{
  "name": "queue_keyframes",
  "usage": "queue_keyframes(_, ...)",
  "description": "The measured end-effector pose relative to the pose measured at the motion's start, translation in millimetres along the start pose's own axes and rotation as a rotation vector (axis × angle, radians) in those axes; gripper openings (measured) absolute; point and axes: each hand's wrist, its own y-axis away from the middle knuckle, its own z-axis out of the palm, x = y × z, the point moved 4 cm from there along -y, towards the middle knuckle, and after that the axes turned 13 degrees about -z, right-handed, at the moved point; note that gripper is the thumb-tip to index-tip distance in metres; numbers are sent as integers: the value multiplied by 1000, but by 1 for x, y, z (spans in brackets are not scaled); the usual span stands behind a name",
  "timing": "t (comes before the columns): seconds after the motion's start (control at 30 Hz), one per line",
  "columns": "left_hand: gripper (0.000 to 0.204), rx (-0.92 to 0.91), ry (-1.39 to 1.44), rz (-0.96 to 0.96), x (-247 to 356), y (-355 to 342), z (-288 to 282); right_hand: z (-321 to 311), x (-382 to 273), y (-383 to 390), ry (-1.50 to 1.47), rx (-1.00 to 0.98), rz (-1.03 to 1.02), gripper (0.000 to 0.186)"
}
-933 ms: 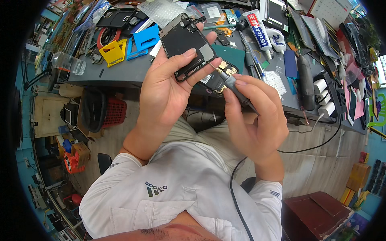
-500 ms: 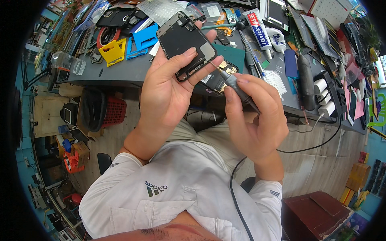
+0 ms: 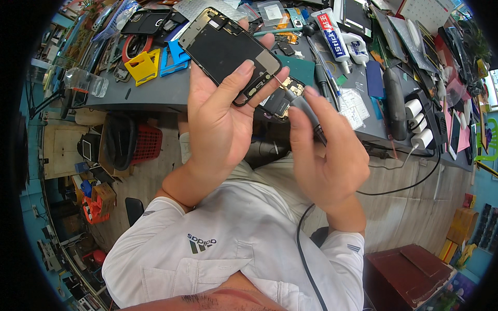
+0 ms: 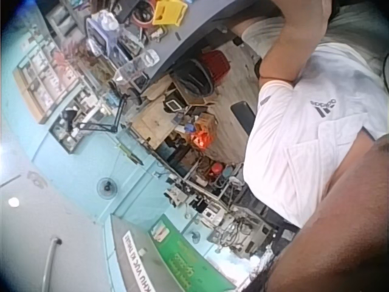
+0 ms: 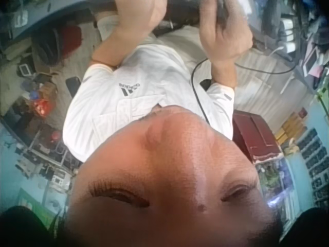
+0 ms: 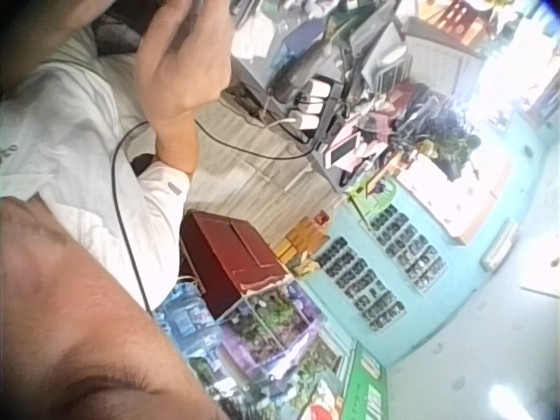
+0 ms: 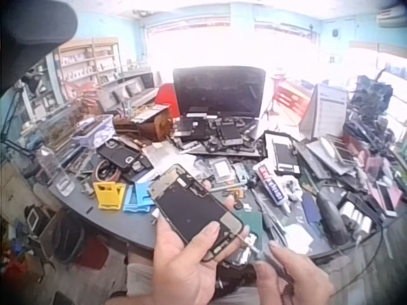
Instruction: The person disassembles a smartphone by removing the back cover and using a screwdriver to unscrew internal components. They then use a plastic pry tool to separate the screen assembly from the phone's frame and disconnect internal ribbon cables.
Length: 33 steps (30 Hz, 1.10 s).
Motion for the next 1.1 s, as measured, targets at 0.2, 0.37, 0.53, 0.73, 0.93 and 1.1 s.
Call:
queue_keyframes(0.2,52,16,-14,-11,-2,-2,0,-3,-2,-2,-49,-30,63,55)
queue_keyframes(0.37,55,15,-14,-23,-3,-4,-2,3,3,-5,-85,58,19,49)
queue_keyframes(0.53,52,26,3,-19,-3,-6,-5,4,7,-4,-68,48,17,42)
queue_keyframes(0.73,50,23,11,-22,-3,-5,-6,1,4,-5,-47,12,40,41)
queue_keyframes(0.93,50,16,1,-30,-4,-5,-7,2,4,-6,26,-6,-71,42)
queue_keyframes(1.1,48,36,17,-31,-3,-4,-5,-3,-2,-5,-3,-61,-20,42)
